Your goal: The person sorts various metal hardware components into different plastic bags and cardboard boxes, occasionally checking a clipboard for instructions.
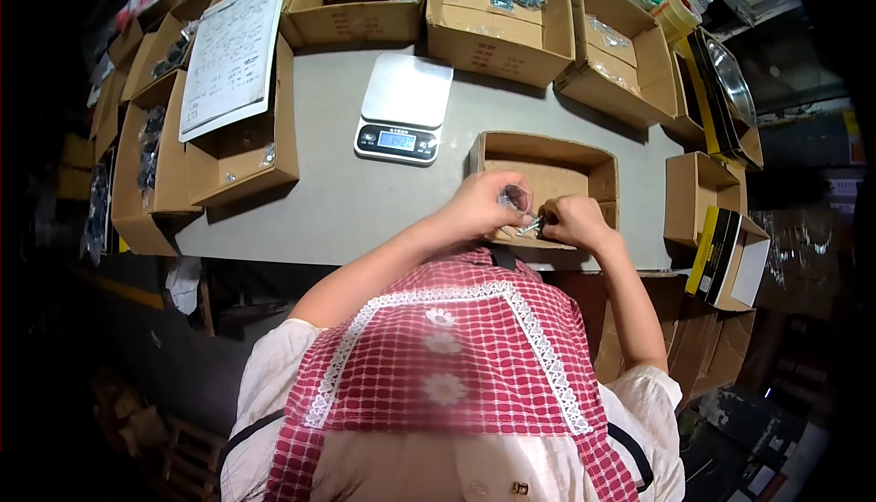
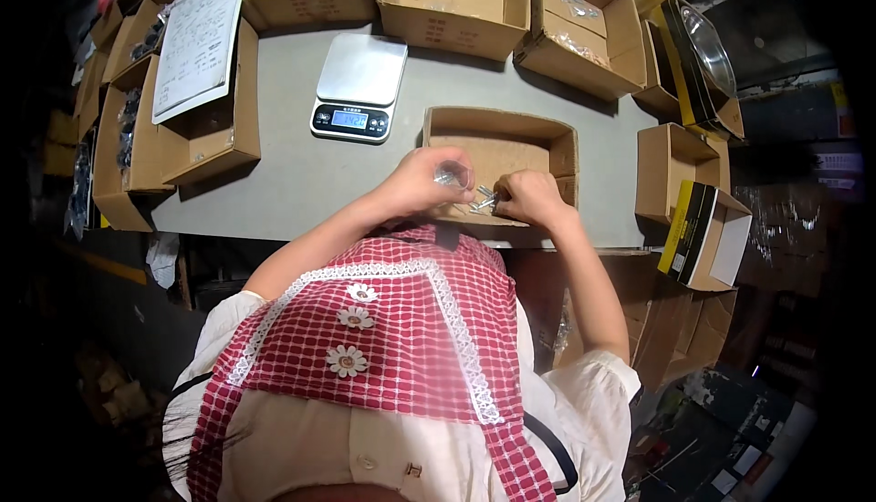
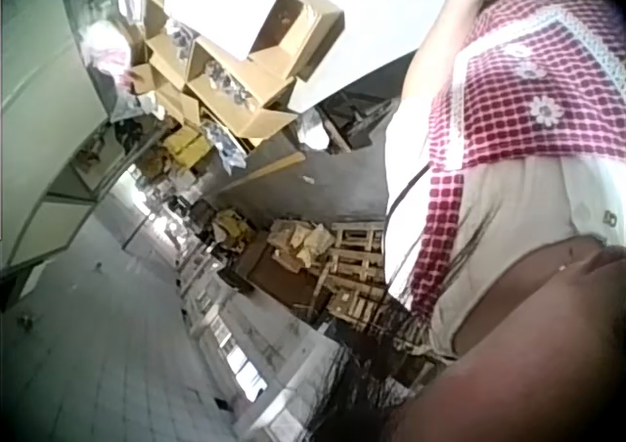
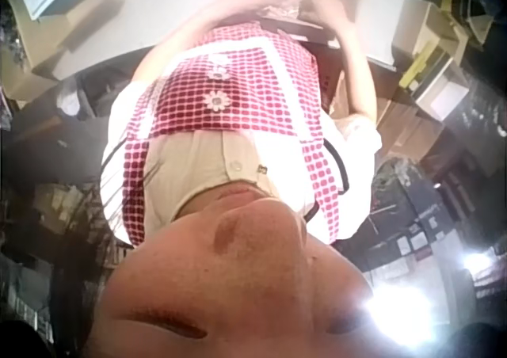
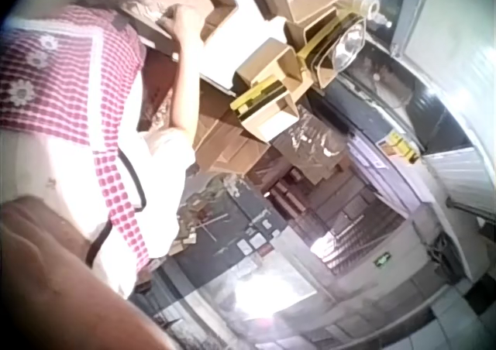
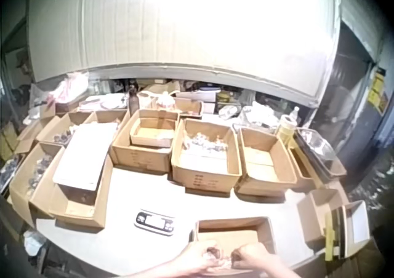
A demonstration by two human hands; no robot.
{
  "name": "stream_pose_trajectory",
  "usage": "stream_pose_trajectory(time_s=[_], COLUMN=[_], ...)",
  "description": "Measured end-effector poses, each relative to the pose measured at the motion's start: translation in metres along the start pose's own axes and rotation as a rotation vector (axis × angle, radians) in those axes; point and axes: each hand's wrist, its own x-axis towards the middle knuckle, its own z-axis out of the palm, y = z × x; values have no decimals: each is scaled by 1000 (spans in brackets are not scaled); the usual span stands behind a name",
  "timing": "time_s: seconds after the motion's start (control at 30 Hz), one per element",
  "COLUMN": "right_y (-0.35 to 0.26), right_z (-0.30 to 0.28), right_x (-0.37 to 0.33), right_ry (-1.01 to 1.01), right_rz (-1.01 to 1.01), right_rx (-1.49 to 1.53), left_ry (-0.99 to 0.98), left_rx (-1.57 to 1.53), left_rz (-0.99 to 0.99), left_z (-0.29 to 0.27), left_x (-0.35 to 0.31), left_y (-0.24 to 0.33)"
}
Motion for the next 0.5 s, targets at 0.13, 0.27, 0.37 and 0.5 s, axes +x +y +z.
stream_pose_trajectory(time_s=[0.13,0.27,0.37,0.5], right_y=[-1,-6,-1,1], right_z=[0,10,16,14], right_x=[3,6,9,9], right_ry=[183,180,143,117], right_rz=[-189,-218,-182,-176], right_rx=[-35,-70,-180,-163], left_ry=[-2,4,5,2], left_rx=[6,52,55,-8], left_rz=[47,53,55,61], left_z=[0,0,0,0], left_x=[-1,0,-1,-1], left_y=[-2,-4,-2,-3])
